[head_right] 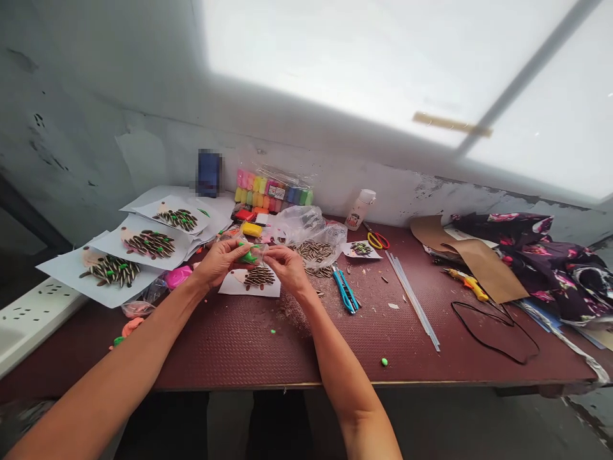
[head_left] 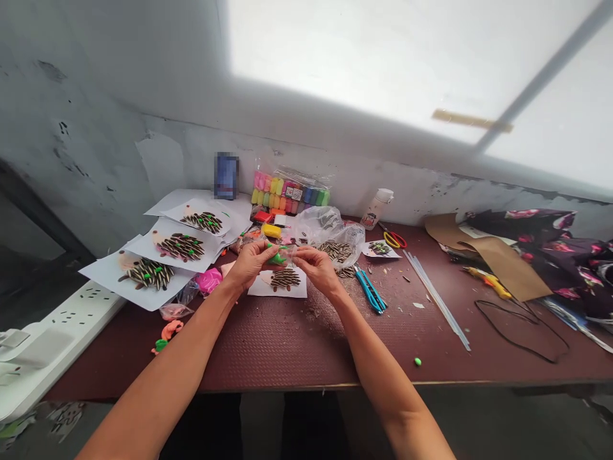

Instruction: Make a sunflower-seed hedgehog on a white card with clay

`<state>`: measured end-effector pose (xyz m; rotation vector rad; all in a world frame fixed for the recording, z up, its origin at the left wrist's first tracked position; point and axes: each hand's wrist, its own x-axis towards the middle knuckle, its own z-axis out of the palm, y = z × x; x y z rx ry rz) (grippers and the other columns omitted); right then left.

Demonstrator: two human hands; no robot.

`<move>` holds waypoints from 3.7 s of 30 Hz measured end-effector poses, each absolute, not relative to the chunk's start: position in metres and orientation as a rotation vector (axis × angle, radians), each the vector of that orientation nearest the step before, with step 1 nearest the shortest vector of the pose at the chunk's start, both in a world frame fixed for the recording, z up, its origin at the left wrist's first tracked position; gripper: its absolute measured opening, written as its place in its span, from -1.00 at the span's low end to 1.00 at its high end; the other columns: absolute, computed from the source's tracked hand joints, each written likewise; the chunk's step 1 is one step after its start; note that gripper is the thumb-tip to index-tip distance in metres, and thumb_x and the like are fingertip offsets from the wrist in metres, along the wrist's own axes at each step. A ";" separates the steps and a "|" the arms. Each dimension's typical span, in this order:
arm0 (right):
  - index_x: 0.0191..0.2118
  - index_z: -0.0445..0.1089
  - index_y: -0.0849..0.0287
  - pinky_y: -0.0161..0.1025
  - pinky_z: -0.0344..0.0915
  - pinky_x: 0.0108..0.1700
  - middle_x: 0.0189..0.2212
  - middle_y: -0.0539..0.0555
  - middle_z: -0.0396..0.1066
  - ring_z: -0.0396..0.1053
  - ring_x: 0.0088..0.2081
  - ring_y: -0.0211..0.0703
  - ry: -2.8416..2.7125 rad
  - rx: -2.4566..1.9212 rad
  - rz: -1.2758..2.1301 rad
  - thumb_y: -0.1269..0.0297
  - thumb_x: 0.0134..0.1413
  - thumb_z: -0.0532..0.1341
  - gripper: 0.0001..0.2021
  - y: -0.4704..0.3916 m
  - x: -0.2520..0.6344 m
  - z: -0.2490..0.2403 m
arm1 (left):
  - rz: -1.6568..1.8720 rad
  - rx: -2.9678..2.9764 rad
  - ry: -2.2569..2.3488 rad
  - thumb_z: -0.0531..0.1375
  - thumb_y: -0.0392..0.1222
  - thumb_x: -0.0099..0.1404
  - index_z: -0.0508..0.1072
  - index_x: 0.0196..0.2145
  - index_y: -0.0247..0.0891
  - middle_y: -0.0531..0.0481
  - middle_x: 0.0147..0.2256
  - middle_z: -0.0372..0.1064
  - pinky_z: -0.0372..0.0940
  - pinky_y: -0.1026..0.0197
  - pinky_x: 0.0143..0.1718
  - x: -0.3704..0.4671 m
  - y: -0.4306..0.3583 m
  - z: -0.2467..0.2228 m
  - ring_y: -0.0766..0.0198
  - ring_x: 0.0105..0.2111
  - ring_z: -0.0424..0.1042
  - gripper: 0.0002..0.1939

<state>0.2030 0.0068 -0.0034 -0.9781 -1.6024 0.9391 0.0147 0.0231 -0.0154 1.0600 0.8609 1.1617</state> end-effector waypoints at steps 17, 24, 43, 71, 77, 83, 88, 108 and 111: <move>-0.24 0.65 0.13 -0.29 0.28 -0.29 -0.38 0.02 0.53 0.31 -0.40 -0.23 -1.508 -1.042 0.887 0.22 0.01 0.29 -0.77 0.005 0.196 -0.012 | 1.163 1.054 0.763 0.49 -0.09 -0.01 0.51 -0.23 -0.30 -0.03 -0.27 0.57 0.54 0.11 -0.23 0.018 0.019 -0.014 0.21 -0.32 0.58 -0.58; -0.43 0.59 0.17 -0.29 0.29 -0.35 -0.49 0.02 0.51 0.36 -0.41 -0.19 -1.353 -1.055 1.056 0.01 -0.09 0.40 -0.71 0.005 0.196 -0.009 | 1.098 1.100 0.770 0.51 0.04 -0.06 0.55 -0.30 -0.32 -0.05 -0.30 0.56 0.51 0.09 -0.20 0.016 0.020 -0.012 0.21 -0.31 0.54 -0.53; -0.33 0.60 0.09 -0.28 0.21 -0.32 -0.46 -0.01 0.36 0.22 -0.45 -0.25 -1.681 -1.160 0.569 0.21 0.06 0.34 -0.89 -0.003 0.189 -0.012 | 1.069 1.182 0.867 0.49 0.12 -0.08 0.53 -0.49 -0.34 -0.01 -0.51 0.44 0.43 0.20 -0.49 0.019 0.018 -0.011 0.26 -0.49 0.41 -0.55; -0.40 0.54 0.14 -0.30 0.18 -0.33 -0.46 0.01 0.39 0.26 -0.43 -0.24 -1.761 -1.180 0.475 0.24 0.18 0.25 -0.82 0.002 0.199 -0.014 | 1.016 1.195 0.799 0.46 -0.17 0.00 0.49 -0.13 -0.35 -0.07 -0.32 0.56 0.47 0.17 -0.34 0.011 0.021 -0.009 0.21 -0.36 0.53 -0.53; -0.33 0.61 0.10 -0.29 0.25 -0.29 -0.37 0.04 0.43 0.31 -0.36 -0.22 -1.753 -1.046 0.682 0.14 0.14 0.31 -0.82 0.009 0.204 -0.017 | 1.064 1.192 0.749 0.47 -0.24 -0.04 0.52 -0.17 -0.33 -0.07 -0.27 0.56 0.46 0.17 -0.23 0.010 0.023 -0.013 0.22 -0.28 0.54 -0.55; -0.25 0.64 0.09 -0.29 0.24 -0.31 -0.33 0.04 0.45 0.32 -0.37 -0.23 -1.796 -1.074 0.729 0.22 0.09 0.35 -0.86 0.009 0.204 -0.021 | 1.090 1.195 0.713 0.44 -0.33 -0.01 0.53 -0.11 -0.32 -0.12 -0.14 0.54 0.44 0.20 -0.21 0.012 0.021 -0.015 0.24 -0.22 0.53 -0.54; -0.33 0.60 0.13 -0.30 0.25 -0.27 -0.35 0.04 0.47 0.34 -0.36 -0.23 -1.827 -1.064 0.586 0.30 0.12 0.32 -0.91 0.004 0.200 -0.017 | 1.129 1.157 0.706 0.46 -0.31 -0.02 0.53 -0.12 -0.32 -0.10 -0.16 0.53 0.45 0.20 -0.20 0.013 0.022 -0.014 0.26 -0.24 0.53 -0.54; -0.36 0.61 0.11 -0.28 0.32 -0.22 -0.31 0.06 0.51 0.43 -0.30 -0.20 -1.838 -1.072 0.504 0.30 0.19 0.28 -0.84 -0.001 0.196 -0.009 | 1.024 1.112 0.798 0.55 -0.03 -0.14 0.55 -0.31 -0.35 -0.04 -0.37 0.56 0.50 0.14 -0.30 0.017 0.018 -0.012 0.26 -0.45 0.52 -0.51; -0.36 0.59 0.12 -0.29 0.32 -0.23 -0.30 0.07 0.51 0.44 -0.29 -0.20 -1.820 -1.026 0.452 0.29 0.20 0.26 -0.84 -0.005 0.193 -0.009 | 1.061 1.108 0.808 0.55 -0.02 -0.17 0.55 -0.34 -0.35 -0.03 -0.39 0.54 0.47 0.14 -0.31 0.018 0.017 -0.011 0.25 -0.45 0.50 -0.51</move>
